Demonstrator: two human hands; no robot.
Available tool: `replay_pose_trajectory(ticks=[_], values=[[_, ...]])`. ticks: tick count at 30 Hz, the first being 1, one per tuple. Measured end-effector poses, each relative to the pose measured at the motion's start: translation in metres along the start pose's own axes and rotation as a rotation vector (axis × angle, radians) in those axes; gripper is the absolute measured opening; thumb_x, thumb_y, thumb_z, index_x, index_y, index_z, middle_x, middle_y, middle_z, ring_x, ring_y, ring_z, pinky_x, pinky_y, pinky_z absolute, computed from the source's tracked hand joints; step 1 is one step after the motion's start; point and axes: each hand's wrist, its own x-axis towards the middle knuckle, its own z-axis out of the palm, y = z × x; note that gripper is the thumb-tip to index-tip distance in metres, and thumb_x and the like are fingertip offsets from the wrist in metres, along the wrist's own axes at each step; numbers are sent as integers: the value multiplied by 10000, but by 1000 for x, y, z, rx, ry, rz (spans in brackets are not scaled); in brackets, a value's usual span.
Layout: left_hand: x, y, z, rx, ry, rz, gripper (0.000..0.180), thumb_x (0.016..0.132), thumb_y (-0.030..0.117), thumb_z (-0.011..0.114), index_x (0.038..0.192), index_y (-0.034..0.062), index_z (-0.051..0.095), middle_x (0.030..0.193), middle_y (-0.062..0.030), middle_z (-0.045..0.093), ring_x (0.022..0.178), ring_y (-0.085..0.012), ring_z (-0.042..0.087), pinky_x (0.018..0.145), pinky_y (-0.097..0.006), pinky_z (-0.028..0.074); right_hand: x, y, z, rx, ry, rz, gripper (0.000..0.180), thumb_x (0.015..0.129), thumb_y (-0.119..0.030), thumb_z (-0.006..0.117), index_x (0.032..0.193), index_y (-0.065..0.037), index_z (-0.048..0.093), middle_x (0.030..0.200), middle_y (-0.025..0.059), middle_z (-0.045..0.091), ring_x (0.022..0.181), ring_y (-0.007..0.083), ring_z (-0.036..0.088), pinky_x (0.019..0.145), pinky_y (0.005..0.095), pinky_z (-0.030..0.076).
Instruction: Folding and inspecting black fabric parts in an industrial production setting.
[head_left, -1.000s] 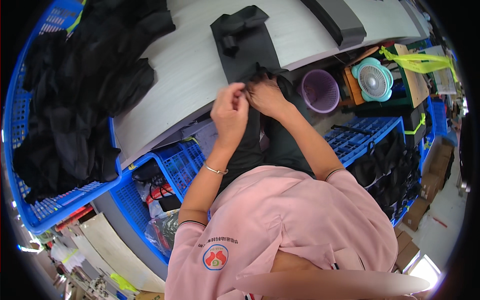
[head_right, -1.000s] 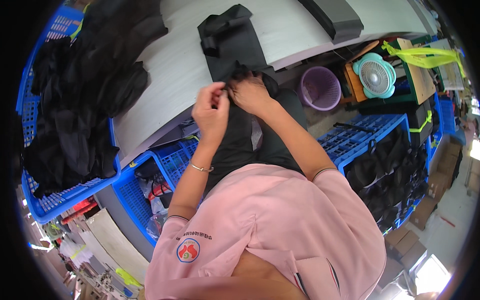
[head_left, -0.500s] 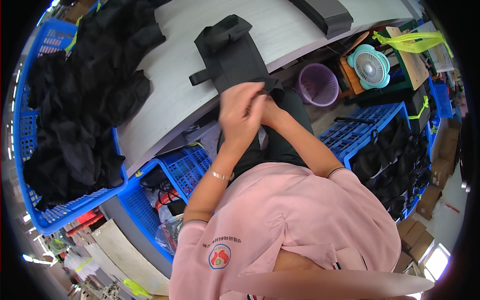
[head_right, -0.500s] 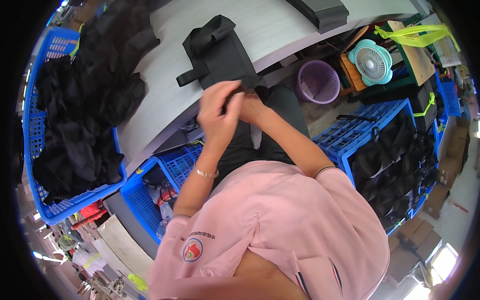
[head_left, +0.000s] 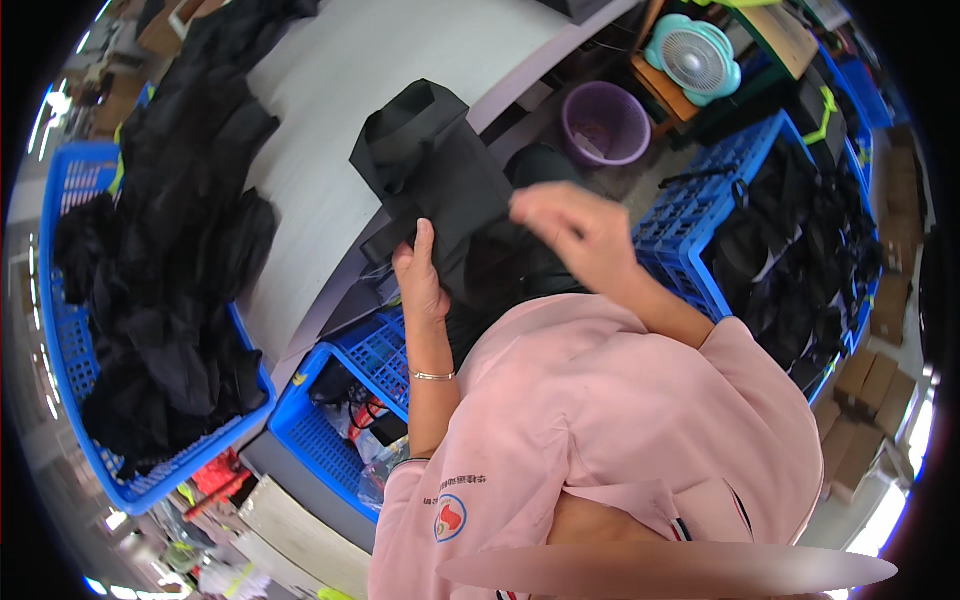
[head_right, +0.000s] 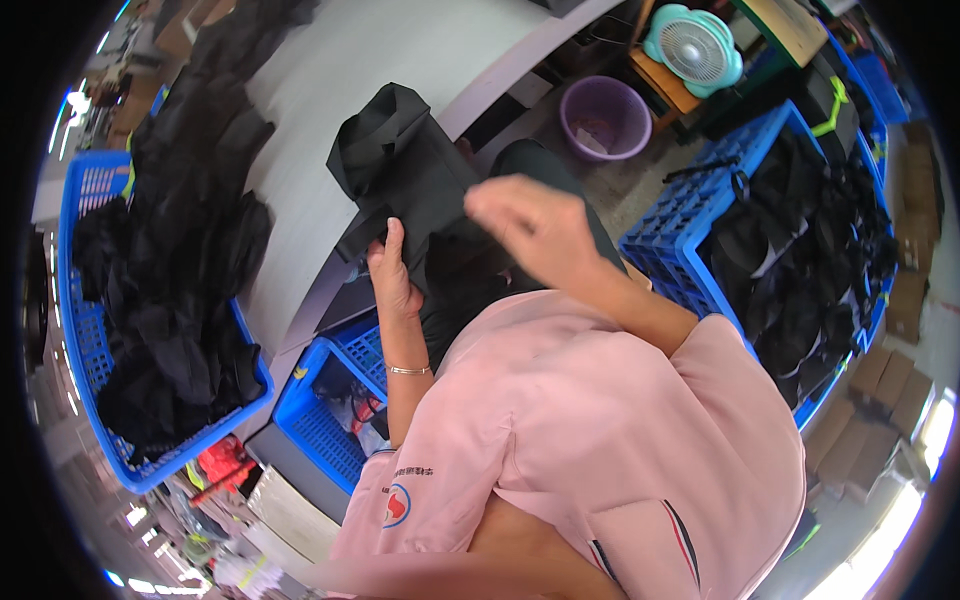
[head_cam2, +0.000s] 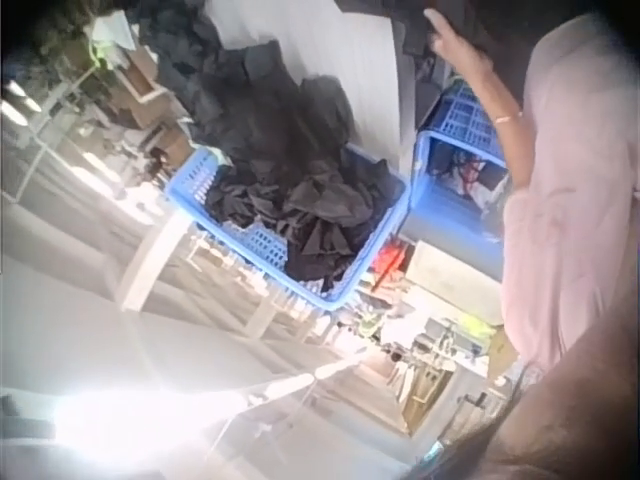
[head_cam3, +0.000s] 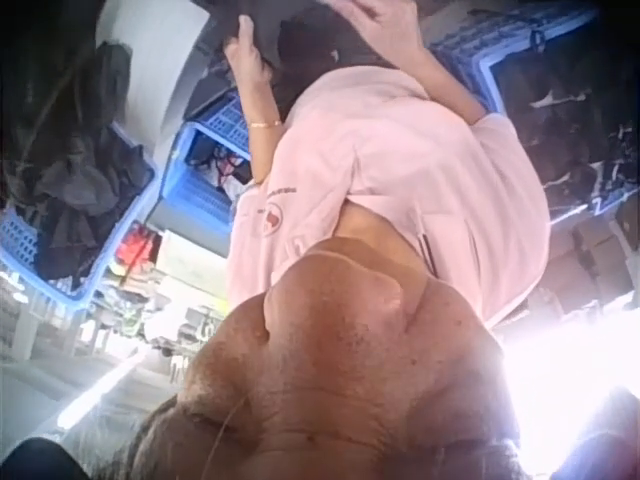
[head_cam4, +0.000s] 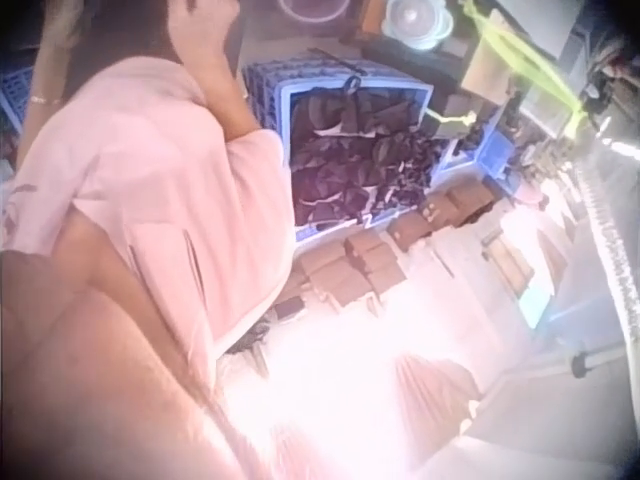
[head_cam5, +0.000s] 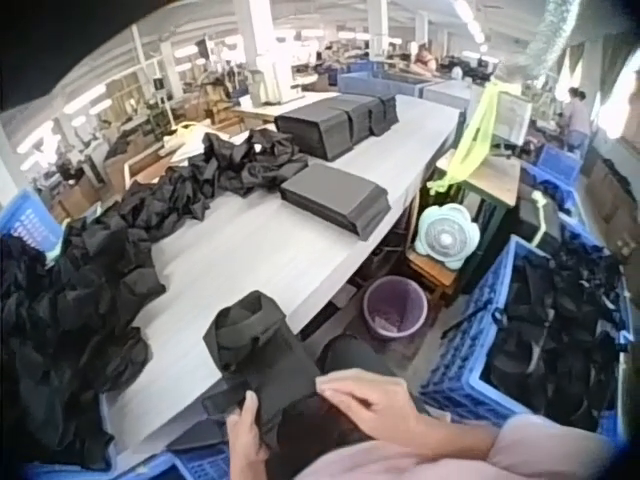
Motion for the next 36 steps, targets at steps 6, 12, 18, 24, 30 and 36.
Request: replay_pose_trajectory(ticks=[6, 12, 18, 24, 30, 36], values=[[-23, 1, 33, 208, -192, -123, 526, 972, 279, 651, 1363, -43, 509, 1330, -107, 576, 1166, -196, 575, 1023, -332, 437, 0, 57, -40, 260, -111, 511, 277, 971, -262, 634, 1051, -4, 696, 999, 2, 704, 907, 88, 638, 796, 248, 502], [-31, -12, 40, -157, -338, -339, 618, 963, 407, 625, 1360, -50, 502, 1354, -155, 574, 1223, -265, 573, 1070, -397, 454, -18, 41, -27, 1269, -175, 705, 201, 904, -136, 721, 1052, 0, 712, 1004, 30, 729, 941, 111, 664, 872, 266, 528], [-35, -27, 40, -227, -452, -321, 528, 965, 220, 644, 1406, -9, 465, 1389, -123, 555, 1262, -267, 541, 1109, -438, 408, -36, 78, -48, 885, 74, 665, 198, 893, -187, 737, 998, -23, 703, 905, 4, 689, 837, 88, 630, 789, 252, 526], [-44, -24, 90, 68, -543, -314, 535, 998, 227, 598, 1448, -3, 423, 1433, -156, 514, 1259, -274, 558, 1014, -391, 490, -87, 71, -124, 162, 516, 475, 217, 927, -235, 704, 911, -32, 627, 826, -63, 555, 807, 36, 501, 713, 232, 456], [-45, -43, 89, 258, -671, -364, 481, 1030, 222, 534, 1443, -5, 438, 1416, -175, 531, 1234, -270, 584, 940, -360, 529, -225, 103, -340, -318, 975, 589, 362, 904, -359, 698, 961, -3, 665, 778, 18, 617, 753, 96, 554, 699, 268, 466], [-32, -50, 63, 262, -516, -406, 422, 1006, 204, 583, 1370, -1, 530, 1344, -153, 593, 1158, -225, 623, 897, -330, 538, -269, 130, -383, -1211, 870, 707, 861, 862, -605, 637, 1539, -186, 309, 1514, 243, 359, 1341, 442, 408, 1067, 452, 400]])
